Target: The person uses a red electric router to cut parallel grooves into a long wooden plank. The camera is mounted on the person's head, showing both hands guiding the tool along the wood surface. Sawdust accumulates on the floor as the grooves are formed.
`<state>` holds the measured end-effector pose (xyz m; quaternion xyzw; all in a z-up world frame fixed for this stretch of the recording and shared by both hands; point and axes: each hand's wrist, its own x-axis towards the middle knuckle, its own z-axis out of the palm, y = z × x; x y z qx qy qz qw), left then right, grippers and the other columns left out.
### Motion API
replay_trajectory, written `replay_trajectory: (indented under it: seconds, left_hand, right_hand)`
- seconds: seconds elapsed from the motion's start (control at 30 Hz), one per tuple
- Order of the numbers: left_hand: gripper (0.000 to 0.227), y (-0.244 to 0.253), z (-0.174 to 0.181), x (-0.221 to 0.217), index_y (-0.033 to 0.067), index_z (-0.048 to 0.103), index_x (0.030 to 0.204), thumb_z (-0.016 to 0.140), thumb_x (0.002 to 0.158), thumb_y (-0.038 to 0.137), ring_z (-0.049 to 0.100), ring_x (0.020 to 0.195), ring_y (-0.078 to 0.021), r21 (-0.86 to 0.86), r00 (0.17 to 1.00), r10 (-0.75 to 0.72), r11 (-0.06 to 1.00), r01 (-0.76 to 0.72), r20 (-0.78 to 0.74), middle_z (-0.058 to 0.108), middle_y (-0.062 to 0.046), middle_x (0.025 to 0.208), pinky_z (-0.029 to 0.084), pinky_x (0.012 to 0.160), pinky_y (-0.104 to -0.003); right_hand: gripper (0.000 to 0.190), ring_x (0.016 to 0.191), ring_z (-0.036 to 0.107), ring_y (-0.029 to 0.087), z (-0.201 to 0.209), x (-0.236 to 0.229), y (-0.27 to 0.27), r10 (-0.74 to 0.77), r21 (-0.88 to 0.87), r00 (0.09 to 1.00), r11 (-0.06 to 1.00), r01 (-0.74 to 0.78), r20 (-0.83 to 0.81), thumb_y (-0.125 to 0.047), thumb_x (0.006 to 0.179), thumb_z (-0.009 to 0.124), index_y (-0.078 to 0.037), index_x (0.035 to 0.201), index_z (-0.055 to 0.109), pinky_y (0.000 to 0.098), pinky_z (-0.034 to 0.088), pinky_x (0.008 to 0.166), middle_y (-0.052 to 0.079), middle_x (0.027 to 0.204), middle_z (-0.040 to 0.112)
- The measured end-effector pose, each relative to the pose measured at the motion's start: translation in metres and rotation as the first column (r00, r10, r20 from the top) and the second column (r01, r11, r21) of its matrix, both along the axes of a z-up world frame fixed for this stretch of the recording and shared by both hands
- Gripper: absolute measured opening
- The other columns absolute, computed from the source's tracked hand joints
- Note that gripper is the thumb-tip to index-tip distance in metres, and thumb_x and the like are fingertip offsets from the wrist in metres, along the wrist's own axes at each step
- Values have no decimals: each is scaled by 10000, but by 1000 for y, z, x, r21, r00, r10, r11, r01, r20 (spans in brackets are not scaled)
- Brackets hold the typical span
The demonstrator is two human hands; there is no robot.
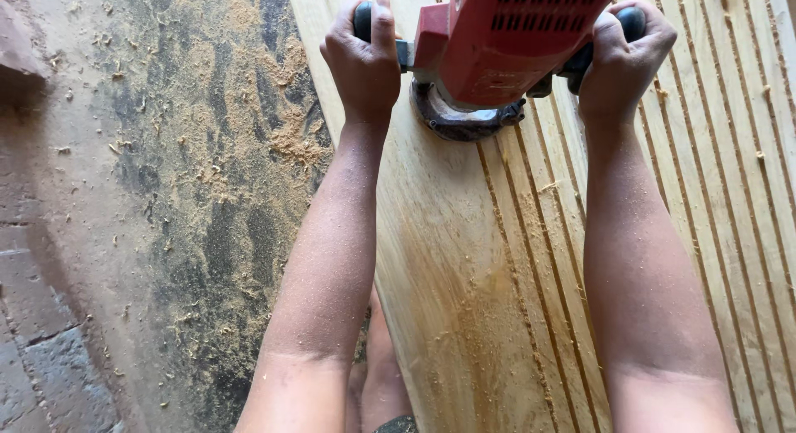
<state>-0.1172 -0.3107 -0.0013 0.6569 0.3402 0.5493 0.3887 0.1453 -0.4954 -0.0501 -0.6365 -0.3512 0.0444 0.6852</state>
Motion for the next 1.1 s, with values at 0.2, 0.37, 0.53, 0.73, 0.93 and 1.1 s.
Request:
replay_trajectory:
  seconds: [0.2, 0.37, 0.53, 0.73, 0.93, 1.1]
  left_hand:
    - [339, -21, -3, -7, 41, 590, 754, 601, 1001, 274, 662, 519, -145, -27, 999, -16, 999, 17, 49, 599, -41, 569, 504, 515, -349]
    - [330, -43, -4, -16, 56, 616, 762, 611, 1012, 271, 654, 511, -154, 22, 1000, -1, 1000, 1, -15, 625, -39, 579, 504, 569, -357]
    - [346, -66, -3, -25, 49, 594, 754, 615, 1013, 278, 637, 515, -164, 1, 1000, 2, 1000, -2, 0, 595, -56, 578, 491, 546, -361]
    - [350, -88, -2, -34, 55, 602, 763, 618, 1021, 291, 672, 536, -155, 32, 1000, 4, 999, -5, 9, 623, -48, 582, 518, 557, -352]
    - [338, -105, -1, -39, 42, 598, 772, 612, 1017, 275, 640, 511, -167, 11, 1000, 6, 1000, -6, 4, 593, -65, 574, 487, 528, -365]
    - [360, -127, -1, -47, 38, 578, 750, 623, 1022, 269, 608, 497, -167, -14, 1000, 6, 1000, -6, 6, 571, -67, 564, 458, 520, -368]
  right_hand:
    - [179, 944, 589, 158, -12, -3, -20, -30, 101, 999, 995, 28, 21, -13, 999, 696, 7, 1095, 546, 346, 587, 886, 77, 1086, 543]
    - [147, 923, 560, 167, -14, -10, -45, -18, 68, 1000, 998, 18, -11, -12, 1033, 688, 15, 1098, 558, 330, 553, 853, 97, 1092, 558]
    - [154, 968, 581, 162, -9, -23, -68, -28, 71, 1000, 997, 28, 4, -21, 1025, 691, 11, 1097, 558, 333, 576, 891, 87, 1107, 548]
    - [123, 825, 551, 141, 9, -39, -88, 11, 32, 1000, 999, -10, -25, -54, 1000, 697, 2, 974, 590, 326, 552, 813, 58, 938, 567]
    - [135, 814, 557, 128, 15, -51, -103, -30, 48, 999, 998, 29, 24, -67, 985, 707, 2, 957, 595, 322, 549, 792, 45, 924, 575]
    - [166, 764, 542, 127, 15, -58, -127, 31, 33, 999, 999, -32, 26, -73, 1018, 700, 3, 932, 580, 317, 543, 739, 42, 929, 544]
